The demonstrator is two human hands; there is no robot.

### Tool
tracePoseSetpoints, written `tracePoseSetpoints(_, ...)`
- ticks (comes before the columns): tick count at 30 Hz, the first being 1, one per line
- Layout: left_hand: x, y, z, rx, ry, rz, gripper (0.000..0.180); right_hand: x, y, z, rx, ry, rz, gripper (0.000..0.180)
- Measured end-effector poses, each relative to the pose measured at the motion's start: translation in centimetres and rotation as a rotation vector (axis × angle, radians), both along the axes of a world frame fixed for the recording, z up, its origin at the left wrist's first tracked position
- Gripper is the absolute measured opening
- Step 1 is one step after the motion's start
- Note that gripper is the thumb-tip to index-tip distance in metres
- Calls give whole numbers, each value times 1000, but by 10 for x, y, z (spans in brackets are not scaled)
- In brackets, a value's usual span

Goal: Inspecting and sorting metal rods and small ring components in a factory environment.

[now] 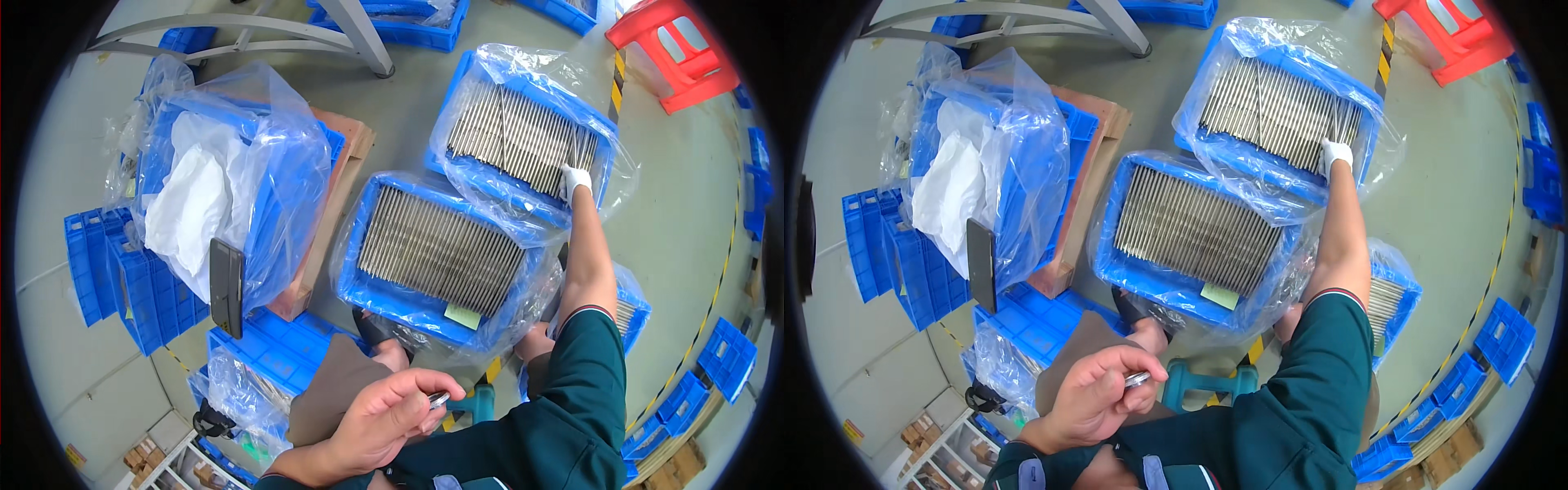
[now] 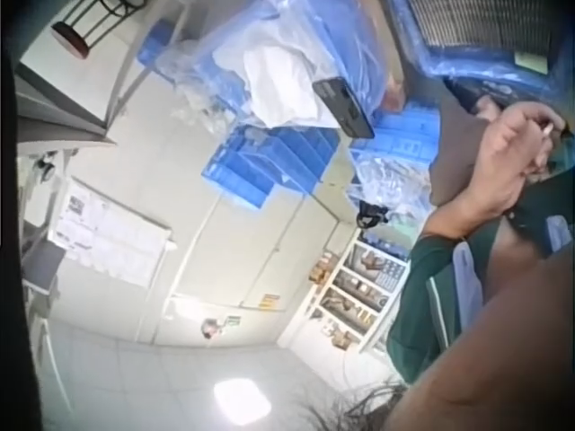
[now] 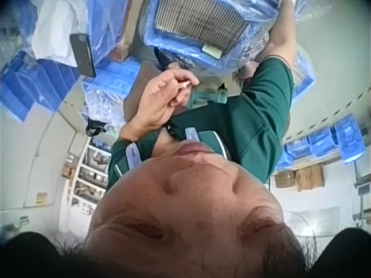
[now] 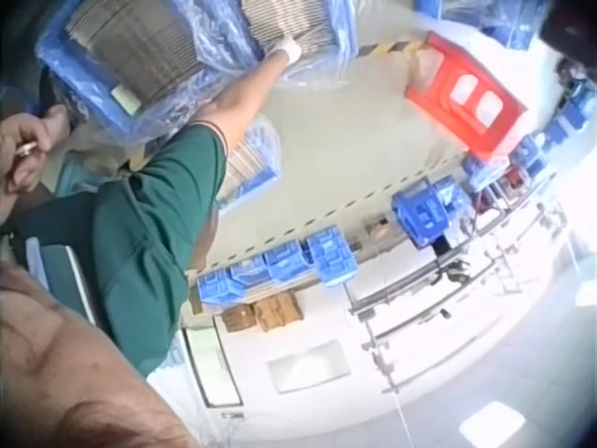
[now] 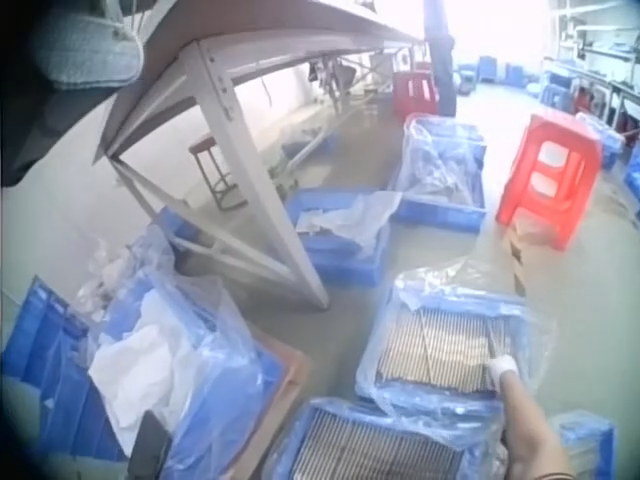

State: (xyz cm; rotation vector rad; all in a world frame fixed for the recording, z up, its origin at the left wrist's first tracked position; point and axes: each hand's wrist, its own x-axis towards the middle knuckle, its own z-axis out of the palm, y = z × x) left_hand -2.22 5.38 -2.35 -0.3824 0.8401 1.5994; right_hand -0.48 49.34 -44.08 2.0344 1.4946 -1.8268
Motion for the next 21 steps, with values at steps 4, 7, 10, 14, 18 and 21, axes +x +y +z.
tracePoseSetpoints(4,14,-8,7,10,35,-4,34,2,-3,3,12,82,-272,41)
tracePoseSetpoints(7,28,-9,11,14,87,29,33,12,-10,19,191,-21,-103,46)
tracePoseSetpoints(10,42,-10,19,16,128,68,35,12,-50,65,82,121,11,46)
tracePoseSetpoints(14,49,-20,16,115,198,127,33,11,-131,197,-145,244,231,47)
tracePoseSetpoints(18,48,-29,11,212,254,255,35,35,-188,333,-212,448,441,39)
tracePoseSetpoints(21,44,-37,11,261,273,374,34,76,-231,420,-103,692,519,30)
